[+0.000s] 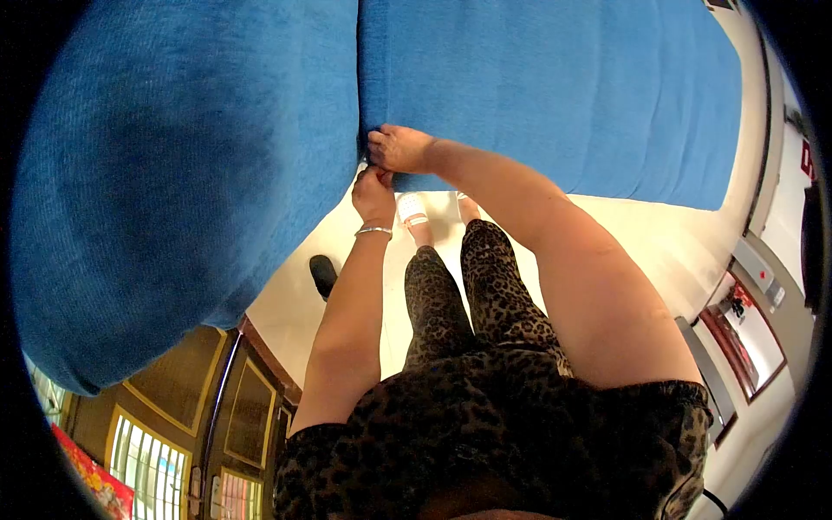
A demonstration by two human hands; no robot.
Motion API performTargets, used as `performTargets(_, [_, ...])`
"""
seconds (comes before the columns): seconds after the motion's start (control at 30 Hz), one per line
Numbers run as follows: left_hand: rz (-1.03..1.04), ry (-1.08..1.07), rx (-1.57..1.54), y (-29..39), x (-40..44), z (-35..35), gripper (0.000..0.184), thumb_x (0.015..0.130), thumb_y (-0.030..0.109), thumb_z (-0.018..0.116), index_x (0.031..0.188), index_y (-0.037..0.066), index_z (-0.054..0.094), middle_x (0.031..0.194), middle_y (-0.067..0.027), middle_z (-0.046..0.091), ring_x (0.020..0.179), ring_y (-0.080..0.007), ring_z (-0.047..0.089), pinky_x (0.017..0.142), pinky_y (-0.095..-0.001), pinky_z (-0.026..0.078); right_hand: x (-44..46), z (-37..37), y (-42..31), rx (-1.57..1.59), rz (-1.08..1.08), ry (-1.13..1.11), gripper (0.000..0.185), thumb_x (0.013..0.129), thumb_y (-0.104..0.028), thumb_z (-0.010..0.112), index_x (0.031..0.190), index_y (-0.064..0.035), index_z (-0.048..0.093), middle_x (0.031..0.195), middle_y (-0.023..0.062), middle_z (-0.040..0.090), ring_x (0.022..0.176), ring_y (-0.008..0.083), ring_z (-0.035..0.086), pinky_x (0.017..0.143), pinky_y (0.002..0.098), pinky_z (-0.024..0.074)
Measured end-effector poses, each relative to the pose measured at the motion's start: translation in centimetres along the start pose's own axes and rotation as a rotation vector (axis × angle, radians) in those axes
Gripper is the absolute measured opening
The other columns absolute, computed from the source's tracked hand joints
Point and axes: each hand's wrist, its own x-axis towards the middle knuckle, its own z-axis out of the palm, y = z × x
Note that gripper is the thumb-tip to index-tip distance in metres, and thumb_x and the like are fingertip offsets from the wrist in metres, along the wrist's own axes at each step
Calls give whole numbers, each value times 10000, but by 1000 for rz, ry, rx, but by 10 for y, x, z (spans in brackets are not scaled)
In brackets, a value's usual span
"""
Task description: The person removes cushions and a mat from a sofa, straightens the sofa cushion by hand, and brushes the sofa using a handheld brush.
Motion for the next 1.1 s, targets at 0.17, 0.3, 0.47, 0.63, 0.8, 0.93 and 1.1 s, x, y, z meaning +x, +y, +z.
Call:
performTargets(0.17, [148, -12, 73, -5, 3, -14, 166, 799, 170, 700, 798, 16, 636, 813, -174, 658, 794, -359, 630, 709, -441, 481, 6, 5, -7, -3, -33, -44, 154, 804, -262, 588, 854, -146, 677, 906, -25, 638, 974, 182, 520, 844, 314, 374])
performTargets(0.3, [153, 48, 2, -21, -7, -7, 86, 777, 52, 659, 780, -21, 614, 779, -198, 651, 755, -380, 623, 685, -437, 484, 41, -13, -28, -65, 46, -300, 170, 808, -318, 617, 841, -194, 728, 824, -52, 670, 998, 162, 540, 905, 339, 347])
performTargets(0.47, [96, -50, -335, -57, 6, 26, 98, 789, 20, 696, 794, -30, 611, 740, -134, 655, 635, -202, 592, 631, -326, 477, -43, -14, 3, 299, 485, 657, 218, 814, -217, 582, 994, -136, 673, 1033, 56, 612, 978, 211, 581, 874, 366, 451])
performTargets(0.63, [-69, -152, -501, -59, 9, 22, 90, 841, 35, 691, 846, -7, 612, 764, -6, 621, 689, -97, 546, 652, -229, 456, -322, -3, 53, 145, 1915, 603, 568, 775, -297, 675, 1227, 0, 502, 1299, 196, 465, 1189, 356, 429, 991, 459, 337])
performTargets(0.8, [-350, -289, -505, -66, 25, 25, 146, 852, 141, 705, 924, 57, 609, 846, -6, 641, 744, -117, 577, 665, -300, 484, -296, 60, -1, -14, 2075, 486, 724, 818, -347, 634, 1383, 0, 344, 1479, 220, 283, 1406, 386, 189, 1136, 546, 108])
performTargets(0.93, [-399, -242, -470, -44, 23, 15, 113, 868, 122, 680, 893, 48, 598, 829, -10, 641, 707, -110, 578, 577, -248, 458, -104, 80, -110, 753, 1252, 998, 475, 826, -257, 625, 1248, -74, 507, 1289, 147, 502, 1270, 310, 419, 1053, 473, 331])
performTargets(1.1, [-405, -320, -503, -56, 27, 7, 157, 862, 176, 693, 932, 72, 599, 917, 4, 647, 830, -124, 584, 670, -359, 493, -132, 21, -106, 893, 1156, 979, 508, 749, -273, 720, 1190, -74, 567, 1161, 170, 593, 1085, 351, 543, 927, 473, 427])
